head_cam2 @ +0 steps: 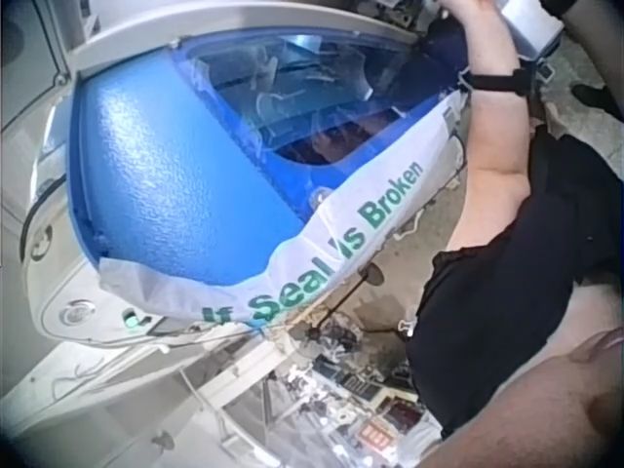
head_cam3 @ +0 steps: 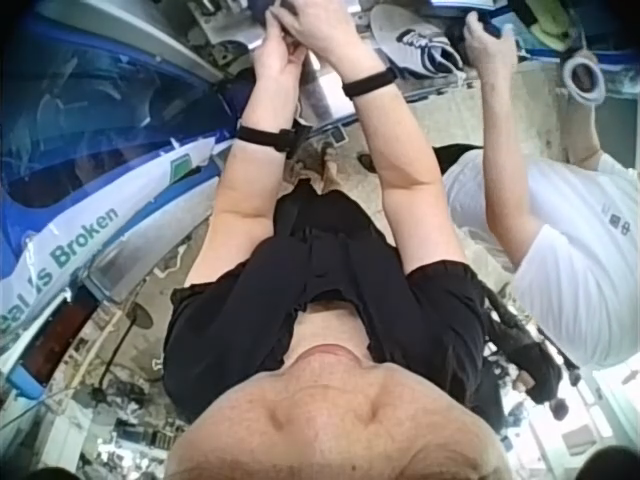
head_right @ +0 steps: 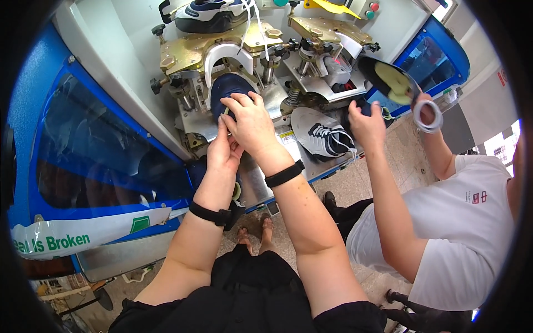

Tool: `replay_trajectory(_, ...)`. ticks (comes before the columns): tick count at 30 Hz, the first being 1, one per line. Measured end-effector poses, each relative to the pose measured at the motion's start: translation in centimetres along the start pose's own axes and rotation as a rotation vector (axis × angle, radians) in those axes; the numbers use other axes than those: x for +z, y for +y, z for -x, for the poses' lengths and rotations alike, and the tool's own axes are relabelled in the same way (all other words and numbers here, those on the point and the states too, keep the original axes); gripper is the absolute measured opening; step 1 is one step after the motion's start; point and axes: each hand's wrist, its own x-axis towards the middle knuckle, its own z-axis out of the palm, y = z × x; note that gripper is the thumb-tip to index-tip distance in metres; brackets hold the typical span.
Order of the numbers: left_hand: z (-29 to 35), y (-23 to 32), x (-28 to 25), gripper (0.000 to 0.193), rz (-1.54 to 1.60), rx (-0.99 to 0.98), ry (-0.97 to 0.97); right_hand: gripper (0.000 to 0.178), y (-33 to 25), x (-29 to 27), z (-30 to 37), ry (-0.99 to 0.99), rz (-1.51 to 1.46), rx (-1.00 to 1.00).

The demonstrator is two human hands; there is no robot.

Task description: Operate a shoe-lasting machine to shape and assemble shoe components.

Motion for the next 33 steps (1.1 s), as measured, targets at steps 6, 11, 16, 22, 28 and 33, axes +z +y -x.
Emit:
replay_trajectory(6, -0.15, -0.05, -0.18, 0.043, -0.003, -0.017, -0.001, 0.035, -0.06, -0.03, -0.03, -0.007, -0.004, -0.004)
replay_trajectory(11, -0.14, -0.07, -0.06, 0.044, -0.021, -0.026, 0.010, 0.035, 0.20, 0.14, -0.02, 0.000, 0.010, -0.027)
replay_trajectory(16, -0.07, -0.40, 0.10, 0.045, 0.011, 0.002, 0.032, 0.037, 0.37, 0.23, 0.18, 0.024, 0.007, -0.028)
replay_trajectory(22, -0.29, -0.50, -0.09, 0.043, 0.018, -0.003, 0.047, 0.037, 0.44, 0.31, 0.20, 0.041, 0.004, -0.033)
replay_trajectory(28, -0.29, -0.30, -0.10, 0.044, 0.004, 0.006, 0.049, 0.037, 0.34, 0.05, 0.02, -0.002, 0.001, -0.033)
replay_trajectory(33, -0.18, -0.43, 0.19, 0.045, 0.022, -0.004, 0.050, 0.037, 0.37, -0.35, -0.11, -0.022, 0.011, -0.023)
